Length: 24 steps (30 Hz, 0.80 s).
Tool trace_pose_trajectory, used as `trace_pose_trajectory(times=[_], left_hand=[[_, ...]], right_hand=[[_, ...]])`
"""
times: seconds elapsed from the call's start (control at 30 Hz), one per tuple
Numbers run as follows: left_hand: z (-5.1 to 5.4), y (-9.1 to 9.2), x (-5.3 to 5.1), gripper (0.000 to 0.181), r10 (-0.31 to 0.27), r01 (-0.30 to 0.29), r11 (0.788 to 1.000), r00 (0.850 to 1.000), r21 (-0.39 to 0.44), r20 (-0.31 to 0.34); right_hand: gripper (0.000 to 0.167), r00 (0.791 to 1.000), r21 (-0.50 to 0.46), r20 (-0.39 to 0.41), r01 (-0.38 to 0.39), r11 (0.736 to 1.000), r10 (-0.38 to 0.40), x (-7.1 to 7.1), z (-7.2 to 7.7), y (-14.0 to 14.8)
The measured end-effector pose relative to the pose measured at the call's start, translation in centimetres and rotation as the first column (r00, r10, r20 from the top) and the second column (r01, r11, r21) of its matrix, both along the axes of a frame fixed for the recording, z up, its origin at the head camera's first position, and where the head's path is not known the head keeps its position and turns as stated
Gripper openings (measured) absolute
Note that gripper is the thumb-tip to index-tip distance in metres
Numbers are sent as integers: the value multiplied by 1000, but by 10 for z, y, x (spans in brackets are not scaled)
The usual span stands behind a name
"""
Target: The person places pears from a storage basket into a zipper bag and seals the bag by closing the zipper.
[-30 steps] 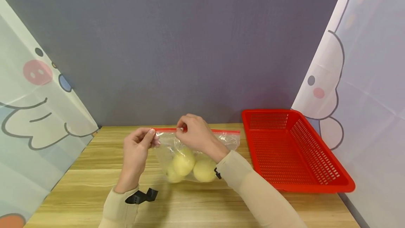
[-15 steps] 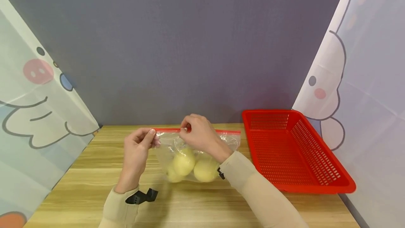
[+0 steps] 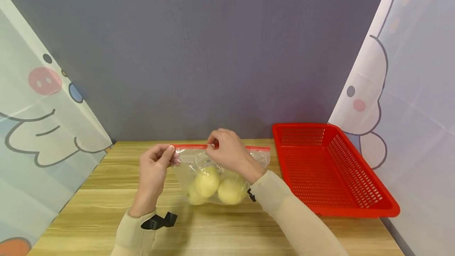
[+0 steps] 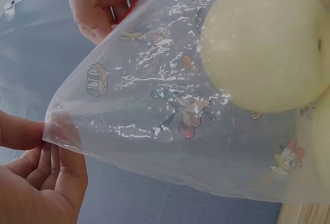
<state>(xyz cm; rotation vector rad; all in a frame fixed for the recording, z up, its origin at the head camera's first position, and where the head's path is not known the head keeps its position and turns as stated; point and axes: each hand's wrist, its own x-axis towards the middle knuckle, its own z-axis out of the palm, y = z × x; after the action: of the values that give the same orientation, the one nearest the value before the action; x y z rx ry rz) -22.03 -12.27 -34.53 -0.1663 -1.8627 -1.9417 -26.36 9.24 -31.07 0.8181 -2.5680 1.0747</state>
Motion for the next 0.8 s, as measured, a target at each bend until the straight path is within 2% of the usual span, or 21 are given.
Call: trace_pose_trajectory(times=[0.8], left_hand=[[-2,-4,-1,12,0,0,1000,1000,-22,-16]], right_hand=[[9,999,16,33,16,1000,-17,5,2,12]])
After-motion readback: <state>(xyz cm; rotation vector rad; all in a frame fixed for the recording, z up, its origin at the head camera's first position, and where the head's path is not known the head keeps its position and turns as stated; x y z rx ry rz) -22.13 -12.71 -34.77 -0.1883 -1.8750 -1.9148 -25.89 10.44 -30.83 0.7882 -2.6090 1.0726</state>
